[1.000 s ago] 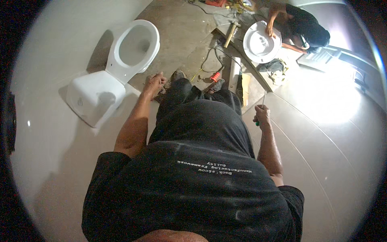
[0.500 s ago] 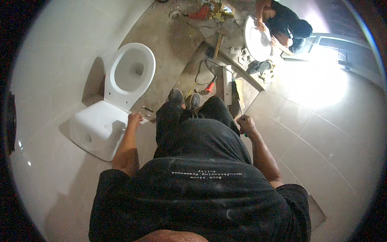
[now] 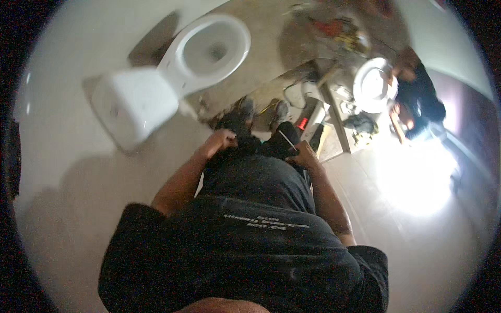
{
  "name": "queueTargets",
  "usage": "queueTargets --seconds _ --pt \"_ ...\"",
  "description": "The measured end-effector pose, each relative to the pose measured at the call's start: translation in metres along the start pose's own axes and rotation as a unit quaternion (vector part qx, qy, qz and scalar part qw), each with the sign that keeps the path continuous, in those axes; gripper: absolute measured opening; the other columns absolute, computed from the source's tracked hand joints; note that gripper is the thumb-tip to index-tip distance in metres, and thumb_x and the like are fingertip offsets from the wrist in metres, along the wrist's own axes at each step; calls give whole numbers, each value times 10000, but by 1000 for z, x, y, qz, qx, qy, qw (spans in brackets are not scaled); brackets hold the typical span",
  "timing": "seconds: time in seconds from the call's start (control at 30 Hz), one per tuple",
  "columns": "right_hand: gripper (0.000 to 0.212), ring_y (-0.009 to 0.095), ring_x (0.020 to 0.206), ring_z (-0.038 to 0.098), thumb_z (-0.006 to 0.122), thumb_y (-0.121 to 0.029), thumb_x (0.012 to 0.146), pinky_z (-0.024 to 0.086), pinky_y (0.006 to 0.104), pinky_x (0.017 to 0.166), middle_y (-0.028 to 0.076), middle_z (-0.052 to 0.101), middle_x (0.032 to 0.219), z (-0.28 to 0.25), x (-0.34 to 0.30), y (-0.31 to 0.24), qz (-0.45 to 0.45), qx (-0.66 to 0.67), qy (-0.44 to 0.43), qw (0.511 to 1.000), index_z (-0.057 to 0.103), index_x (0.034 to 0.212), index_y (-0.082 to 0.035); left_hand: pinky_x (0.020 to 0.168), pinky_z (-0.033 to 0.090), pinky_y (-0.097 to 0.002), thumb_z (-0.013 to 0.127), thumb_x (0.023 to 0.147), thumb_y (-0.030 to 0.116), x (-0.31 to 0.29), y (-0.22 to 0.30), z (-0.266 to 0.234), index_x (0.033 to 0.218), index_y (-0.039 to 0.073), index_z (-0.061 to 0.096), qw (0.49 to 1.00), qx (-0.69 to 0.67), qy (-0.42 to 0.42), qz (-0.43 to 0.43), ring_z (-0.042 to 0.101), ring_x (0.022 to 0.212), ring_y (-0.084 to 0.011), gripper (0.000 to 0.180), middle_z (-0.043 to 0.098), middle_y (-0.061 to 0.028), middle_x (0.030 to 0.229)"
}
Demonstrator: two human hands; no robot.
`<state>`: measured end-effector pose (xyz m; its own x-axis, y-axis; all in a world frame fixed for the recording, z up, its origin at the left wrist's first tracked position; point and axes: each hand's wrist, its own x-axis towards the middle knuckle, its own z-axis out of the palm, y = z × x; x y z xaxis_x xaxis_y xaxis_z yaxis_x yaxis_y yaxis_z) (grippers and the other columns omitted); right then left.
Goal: The person places a toilet tank onto the bowl and secures it before wrapping thread seal tape around a plumbing valve.
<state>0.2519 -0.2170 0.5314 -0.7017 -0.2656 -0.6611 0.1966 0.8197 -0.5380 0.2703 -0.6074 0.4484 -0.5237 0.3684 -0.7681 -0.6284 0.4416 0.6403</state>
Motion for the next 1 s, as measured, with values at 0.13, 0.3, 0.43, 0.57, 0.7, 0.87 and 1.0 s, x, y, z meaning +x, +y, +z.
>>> queueTargets --seconds 0.13,0.3,0.43,0.57,0.7,0.87,1.0 --pt "337 368 979 668 778 -305 789 508 454 846 226 685 959 -5 17 16 101 4 -128 987 702 953 -20 785 490 -525 656 897 298 -29 79 14 859 5 656 973 204 108 -27 660 910 -426 295 689 -231 918" --pt "209 227 793 626 688 -227 881 480 376 719 97 665 848 -65 36 28 136 102 -189 967 661 894 -20 843 490 -528 562 933 233 -52 89 44 924 7 654 965 151 172 -125 634 971 -441 245 674 -237 981" --pt "129 123 706 532 670 -182 892 449 300 656 -13 563 780 -110 25 53 232 261 -358 866 623 918 -64 856 499 -510 472 948 120 -61 87 49 890 -18 657 989 124 -53 -64 637 957 -421 238 661 -249 1012" --pt "93 124 846 557 685 -122 908 449 274 789 -15 600 886 -93 27 95 221 332 -445 802 634 962 -68 813 506 -461 487 950 123 -47 76 83 910 -13 678 970 32 -229 -75 648 936 -389 238 660 -254 956" --pt "111 140 825 599 648 -168 948 482 296 750 9 639 889 -59 120 97 217 336 -343 850 643 999 -69 807 503 -435 539 956 164 30 49 60 948 -8 653 991 -15 40 -127 645 908 -394 207 653 -246 929" --pt "300 309 787 674 587 -284 973 508 424 703 191 677 891 -4 339 165 0 -51 59 997 594 990 16 941 472 -464 698 889 260 133 -33 22 1100 76 651 904 246 347 38 588 1133 -365 284 624 -167 1208" --pt "271 401 954 662 627 -195 894 498 507 819 239 679 1014 34 490 236 22 -173 142 974 602 1011 49 1046 394 -527 733 854 317 172 -66 22 1222 109 646 876 332 348 40 507 1279 -347 431 599 -133 1300"
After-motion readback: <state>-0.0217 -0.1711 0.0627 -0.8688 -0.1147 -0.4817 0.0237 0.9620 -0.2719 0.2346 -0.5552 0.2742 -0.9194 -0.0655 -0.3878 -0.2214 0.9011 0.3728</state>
